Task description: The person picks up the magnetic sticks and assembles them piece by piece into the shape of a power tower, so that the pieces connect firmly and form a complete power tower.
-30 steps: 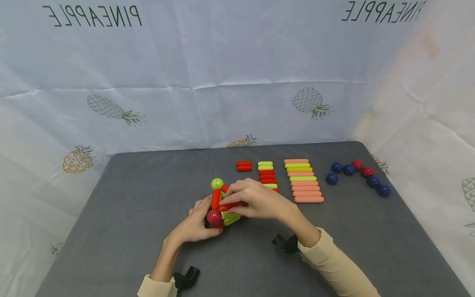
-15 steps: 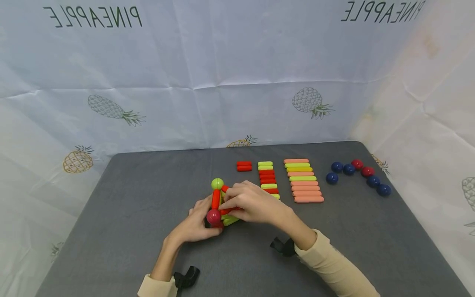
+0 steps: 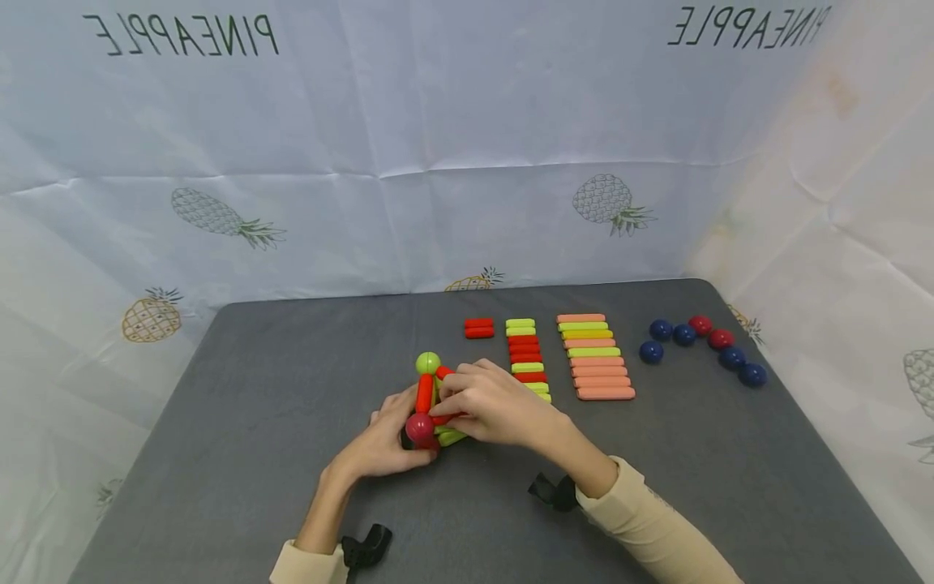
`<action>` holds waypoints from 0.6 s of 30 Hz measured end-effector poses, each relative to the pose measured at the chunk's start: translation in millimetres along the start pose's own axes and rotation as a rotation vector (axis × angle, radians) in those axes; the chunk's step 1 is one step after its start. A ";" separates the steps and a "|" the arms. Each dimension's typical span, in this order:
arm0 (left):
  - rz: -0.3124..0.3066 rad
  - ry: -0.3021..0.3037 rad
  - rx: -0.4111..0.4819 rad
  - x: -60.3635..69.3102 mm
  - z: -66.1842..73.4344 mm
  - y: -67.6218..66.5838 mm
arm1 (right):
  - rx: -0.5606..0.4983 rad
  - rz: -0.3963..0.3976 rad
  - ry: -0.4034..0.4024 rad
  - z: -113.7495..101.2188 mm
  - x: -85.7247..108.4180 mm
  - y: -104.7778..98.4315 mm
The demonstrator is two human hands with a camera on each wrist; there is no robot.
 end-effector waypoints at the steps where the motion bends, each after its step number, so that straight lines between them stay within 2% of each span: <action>1: -0.001 0.000 0.000 -0.3 0.1 -0.2 | -0.012 0.010 0.000 0.4 0.6 0.3; 3: -0.002 0.000 -0.001 -0.8 0.3 -0.5 | -0.048 0.044 0.004 2.3 2.5 0.1; 6: -0.002 0.001 -0.003 -0.3 0.4 -1.2 | -0.147 0.140 0.031 9.6 5.4 -3.0; 9: 0.000 0.006 -0.001 -0.7 0.2 -1.7 | -0.248 0.255 0.140 26.1 9.9 -7.7; 11: -0.001 0.013 0.003 -1.1 -0.3 -2.0 | -0.281 0.289 0.247 42.0 11.8 -8.3; 14: -0.001 0.013 0.013 -1.5 -2.6 -2.7 | -0.294 0.247 0.408 69.1 9.5 0.3; 16: -0.006 0.016 0.020 -1.3 -4.1 -3.0 | -0.281 0.155 0.488 85.6 4.4 11.6; 18: -0.014 0.009 0.030 -1.0 -5.6 -3.1 | -0.273 0.060 0.534 99.4 -2.1 25.5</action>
Point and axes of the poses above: each hand's wrist, its own x-axis away from the middle knuckle, its own y-axis out of the palm, z = x × y, the point moved 3 cm from there along -x, towards the middle knuckle, and after that the axes turned 8 degrees about x, right-handed, at the moved point
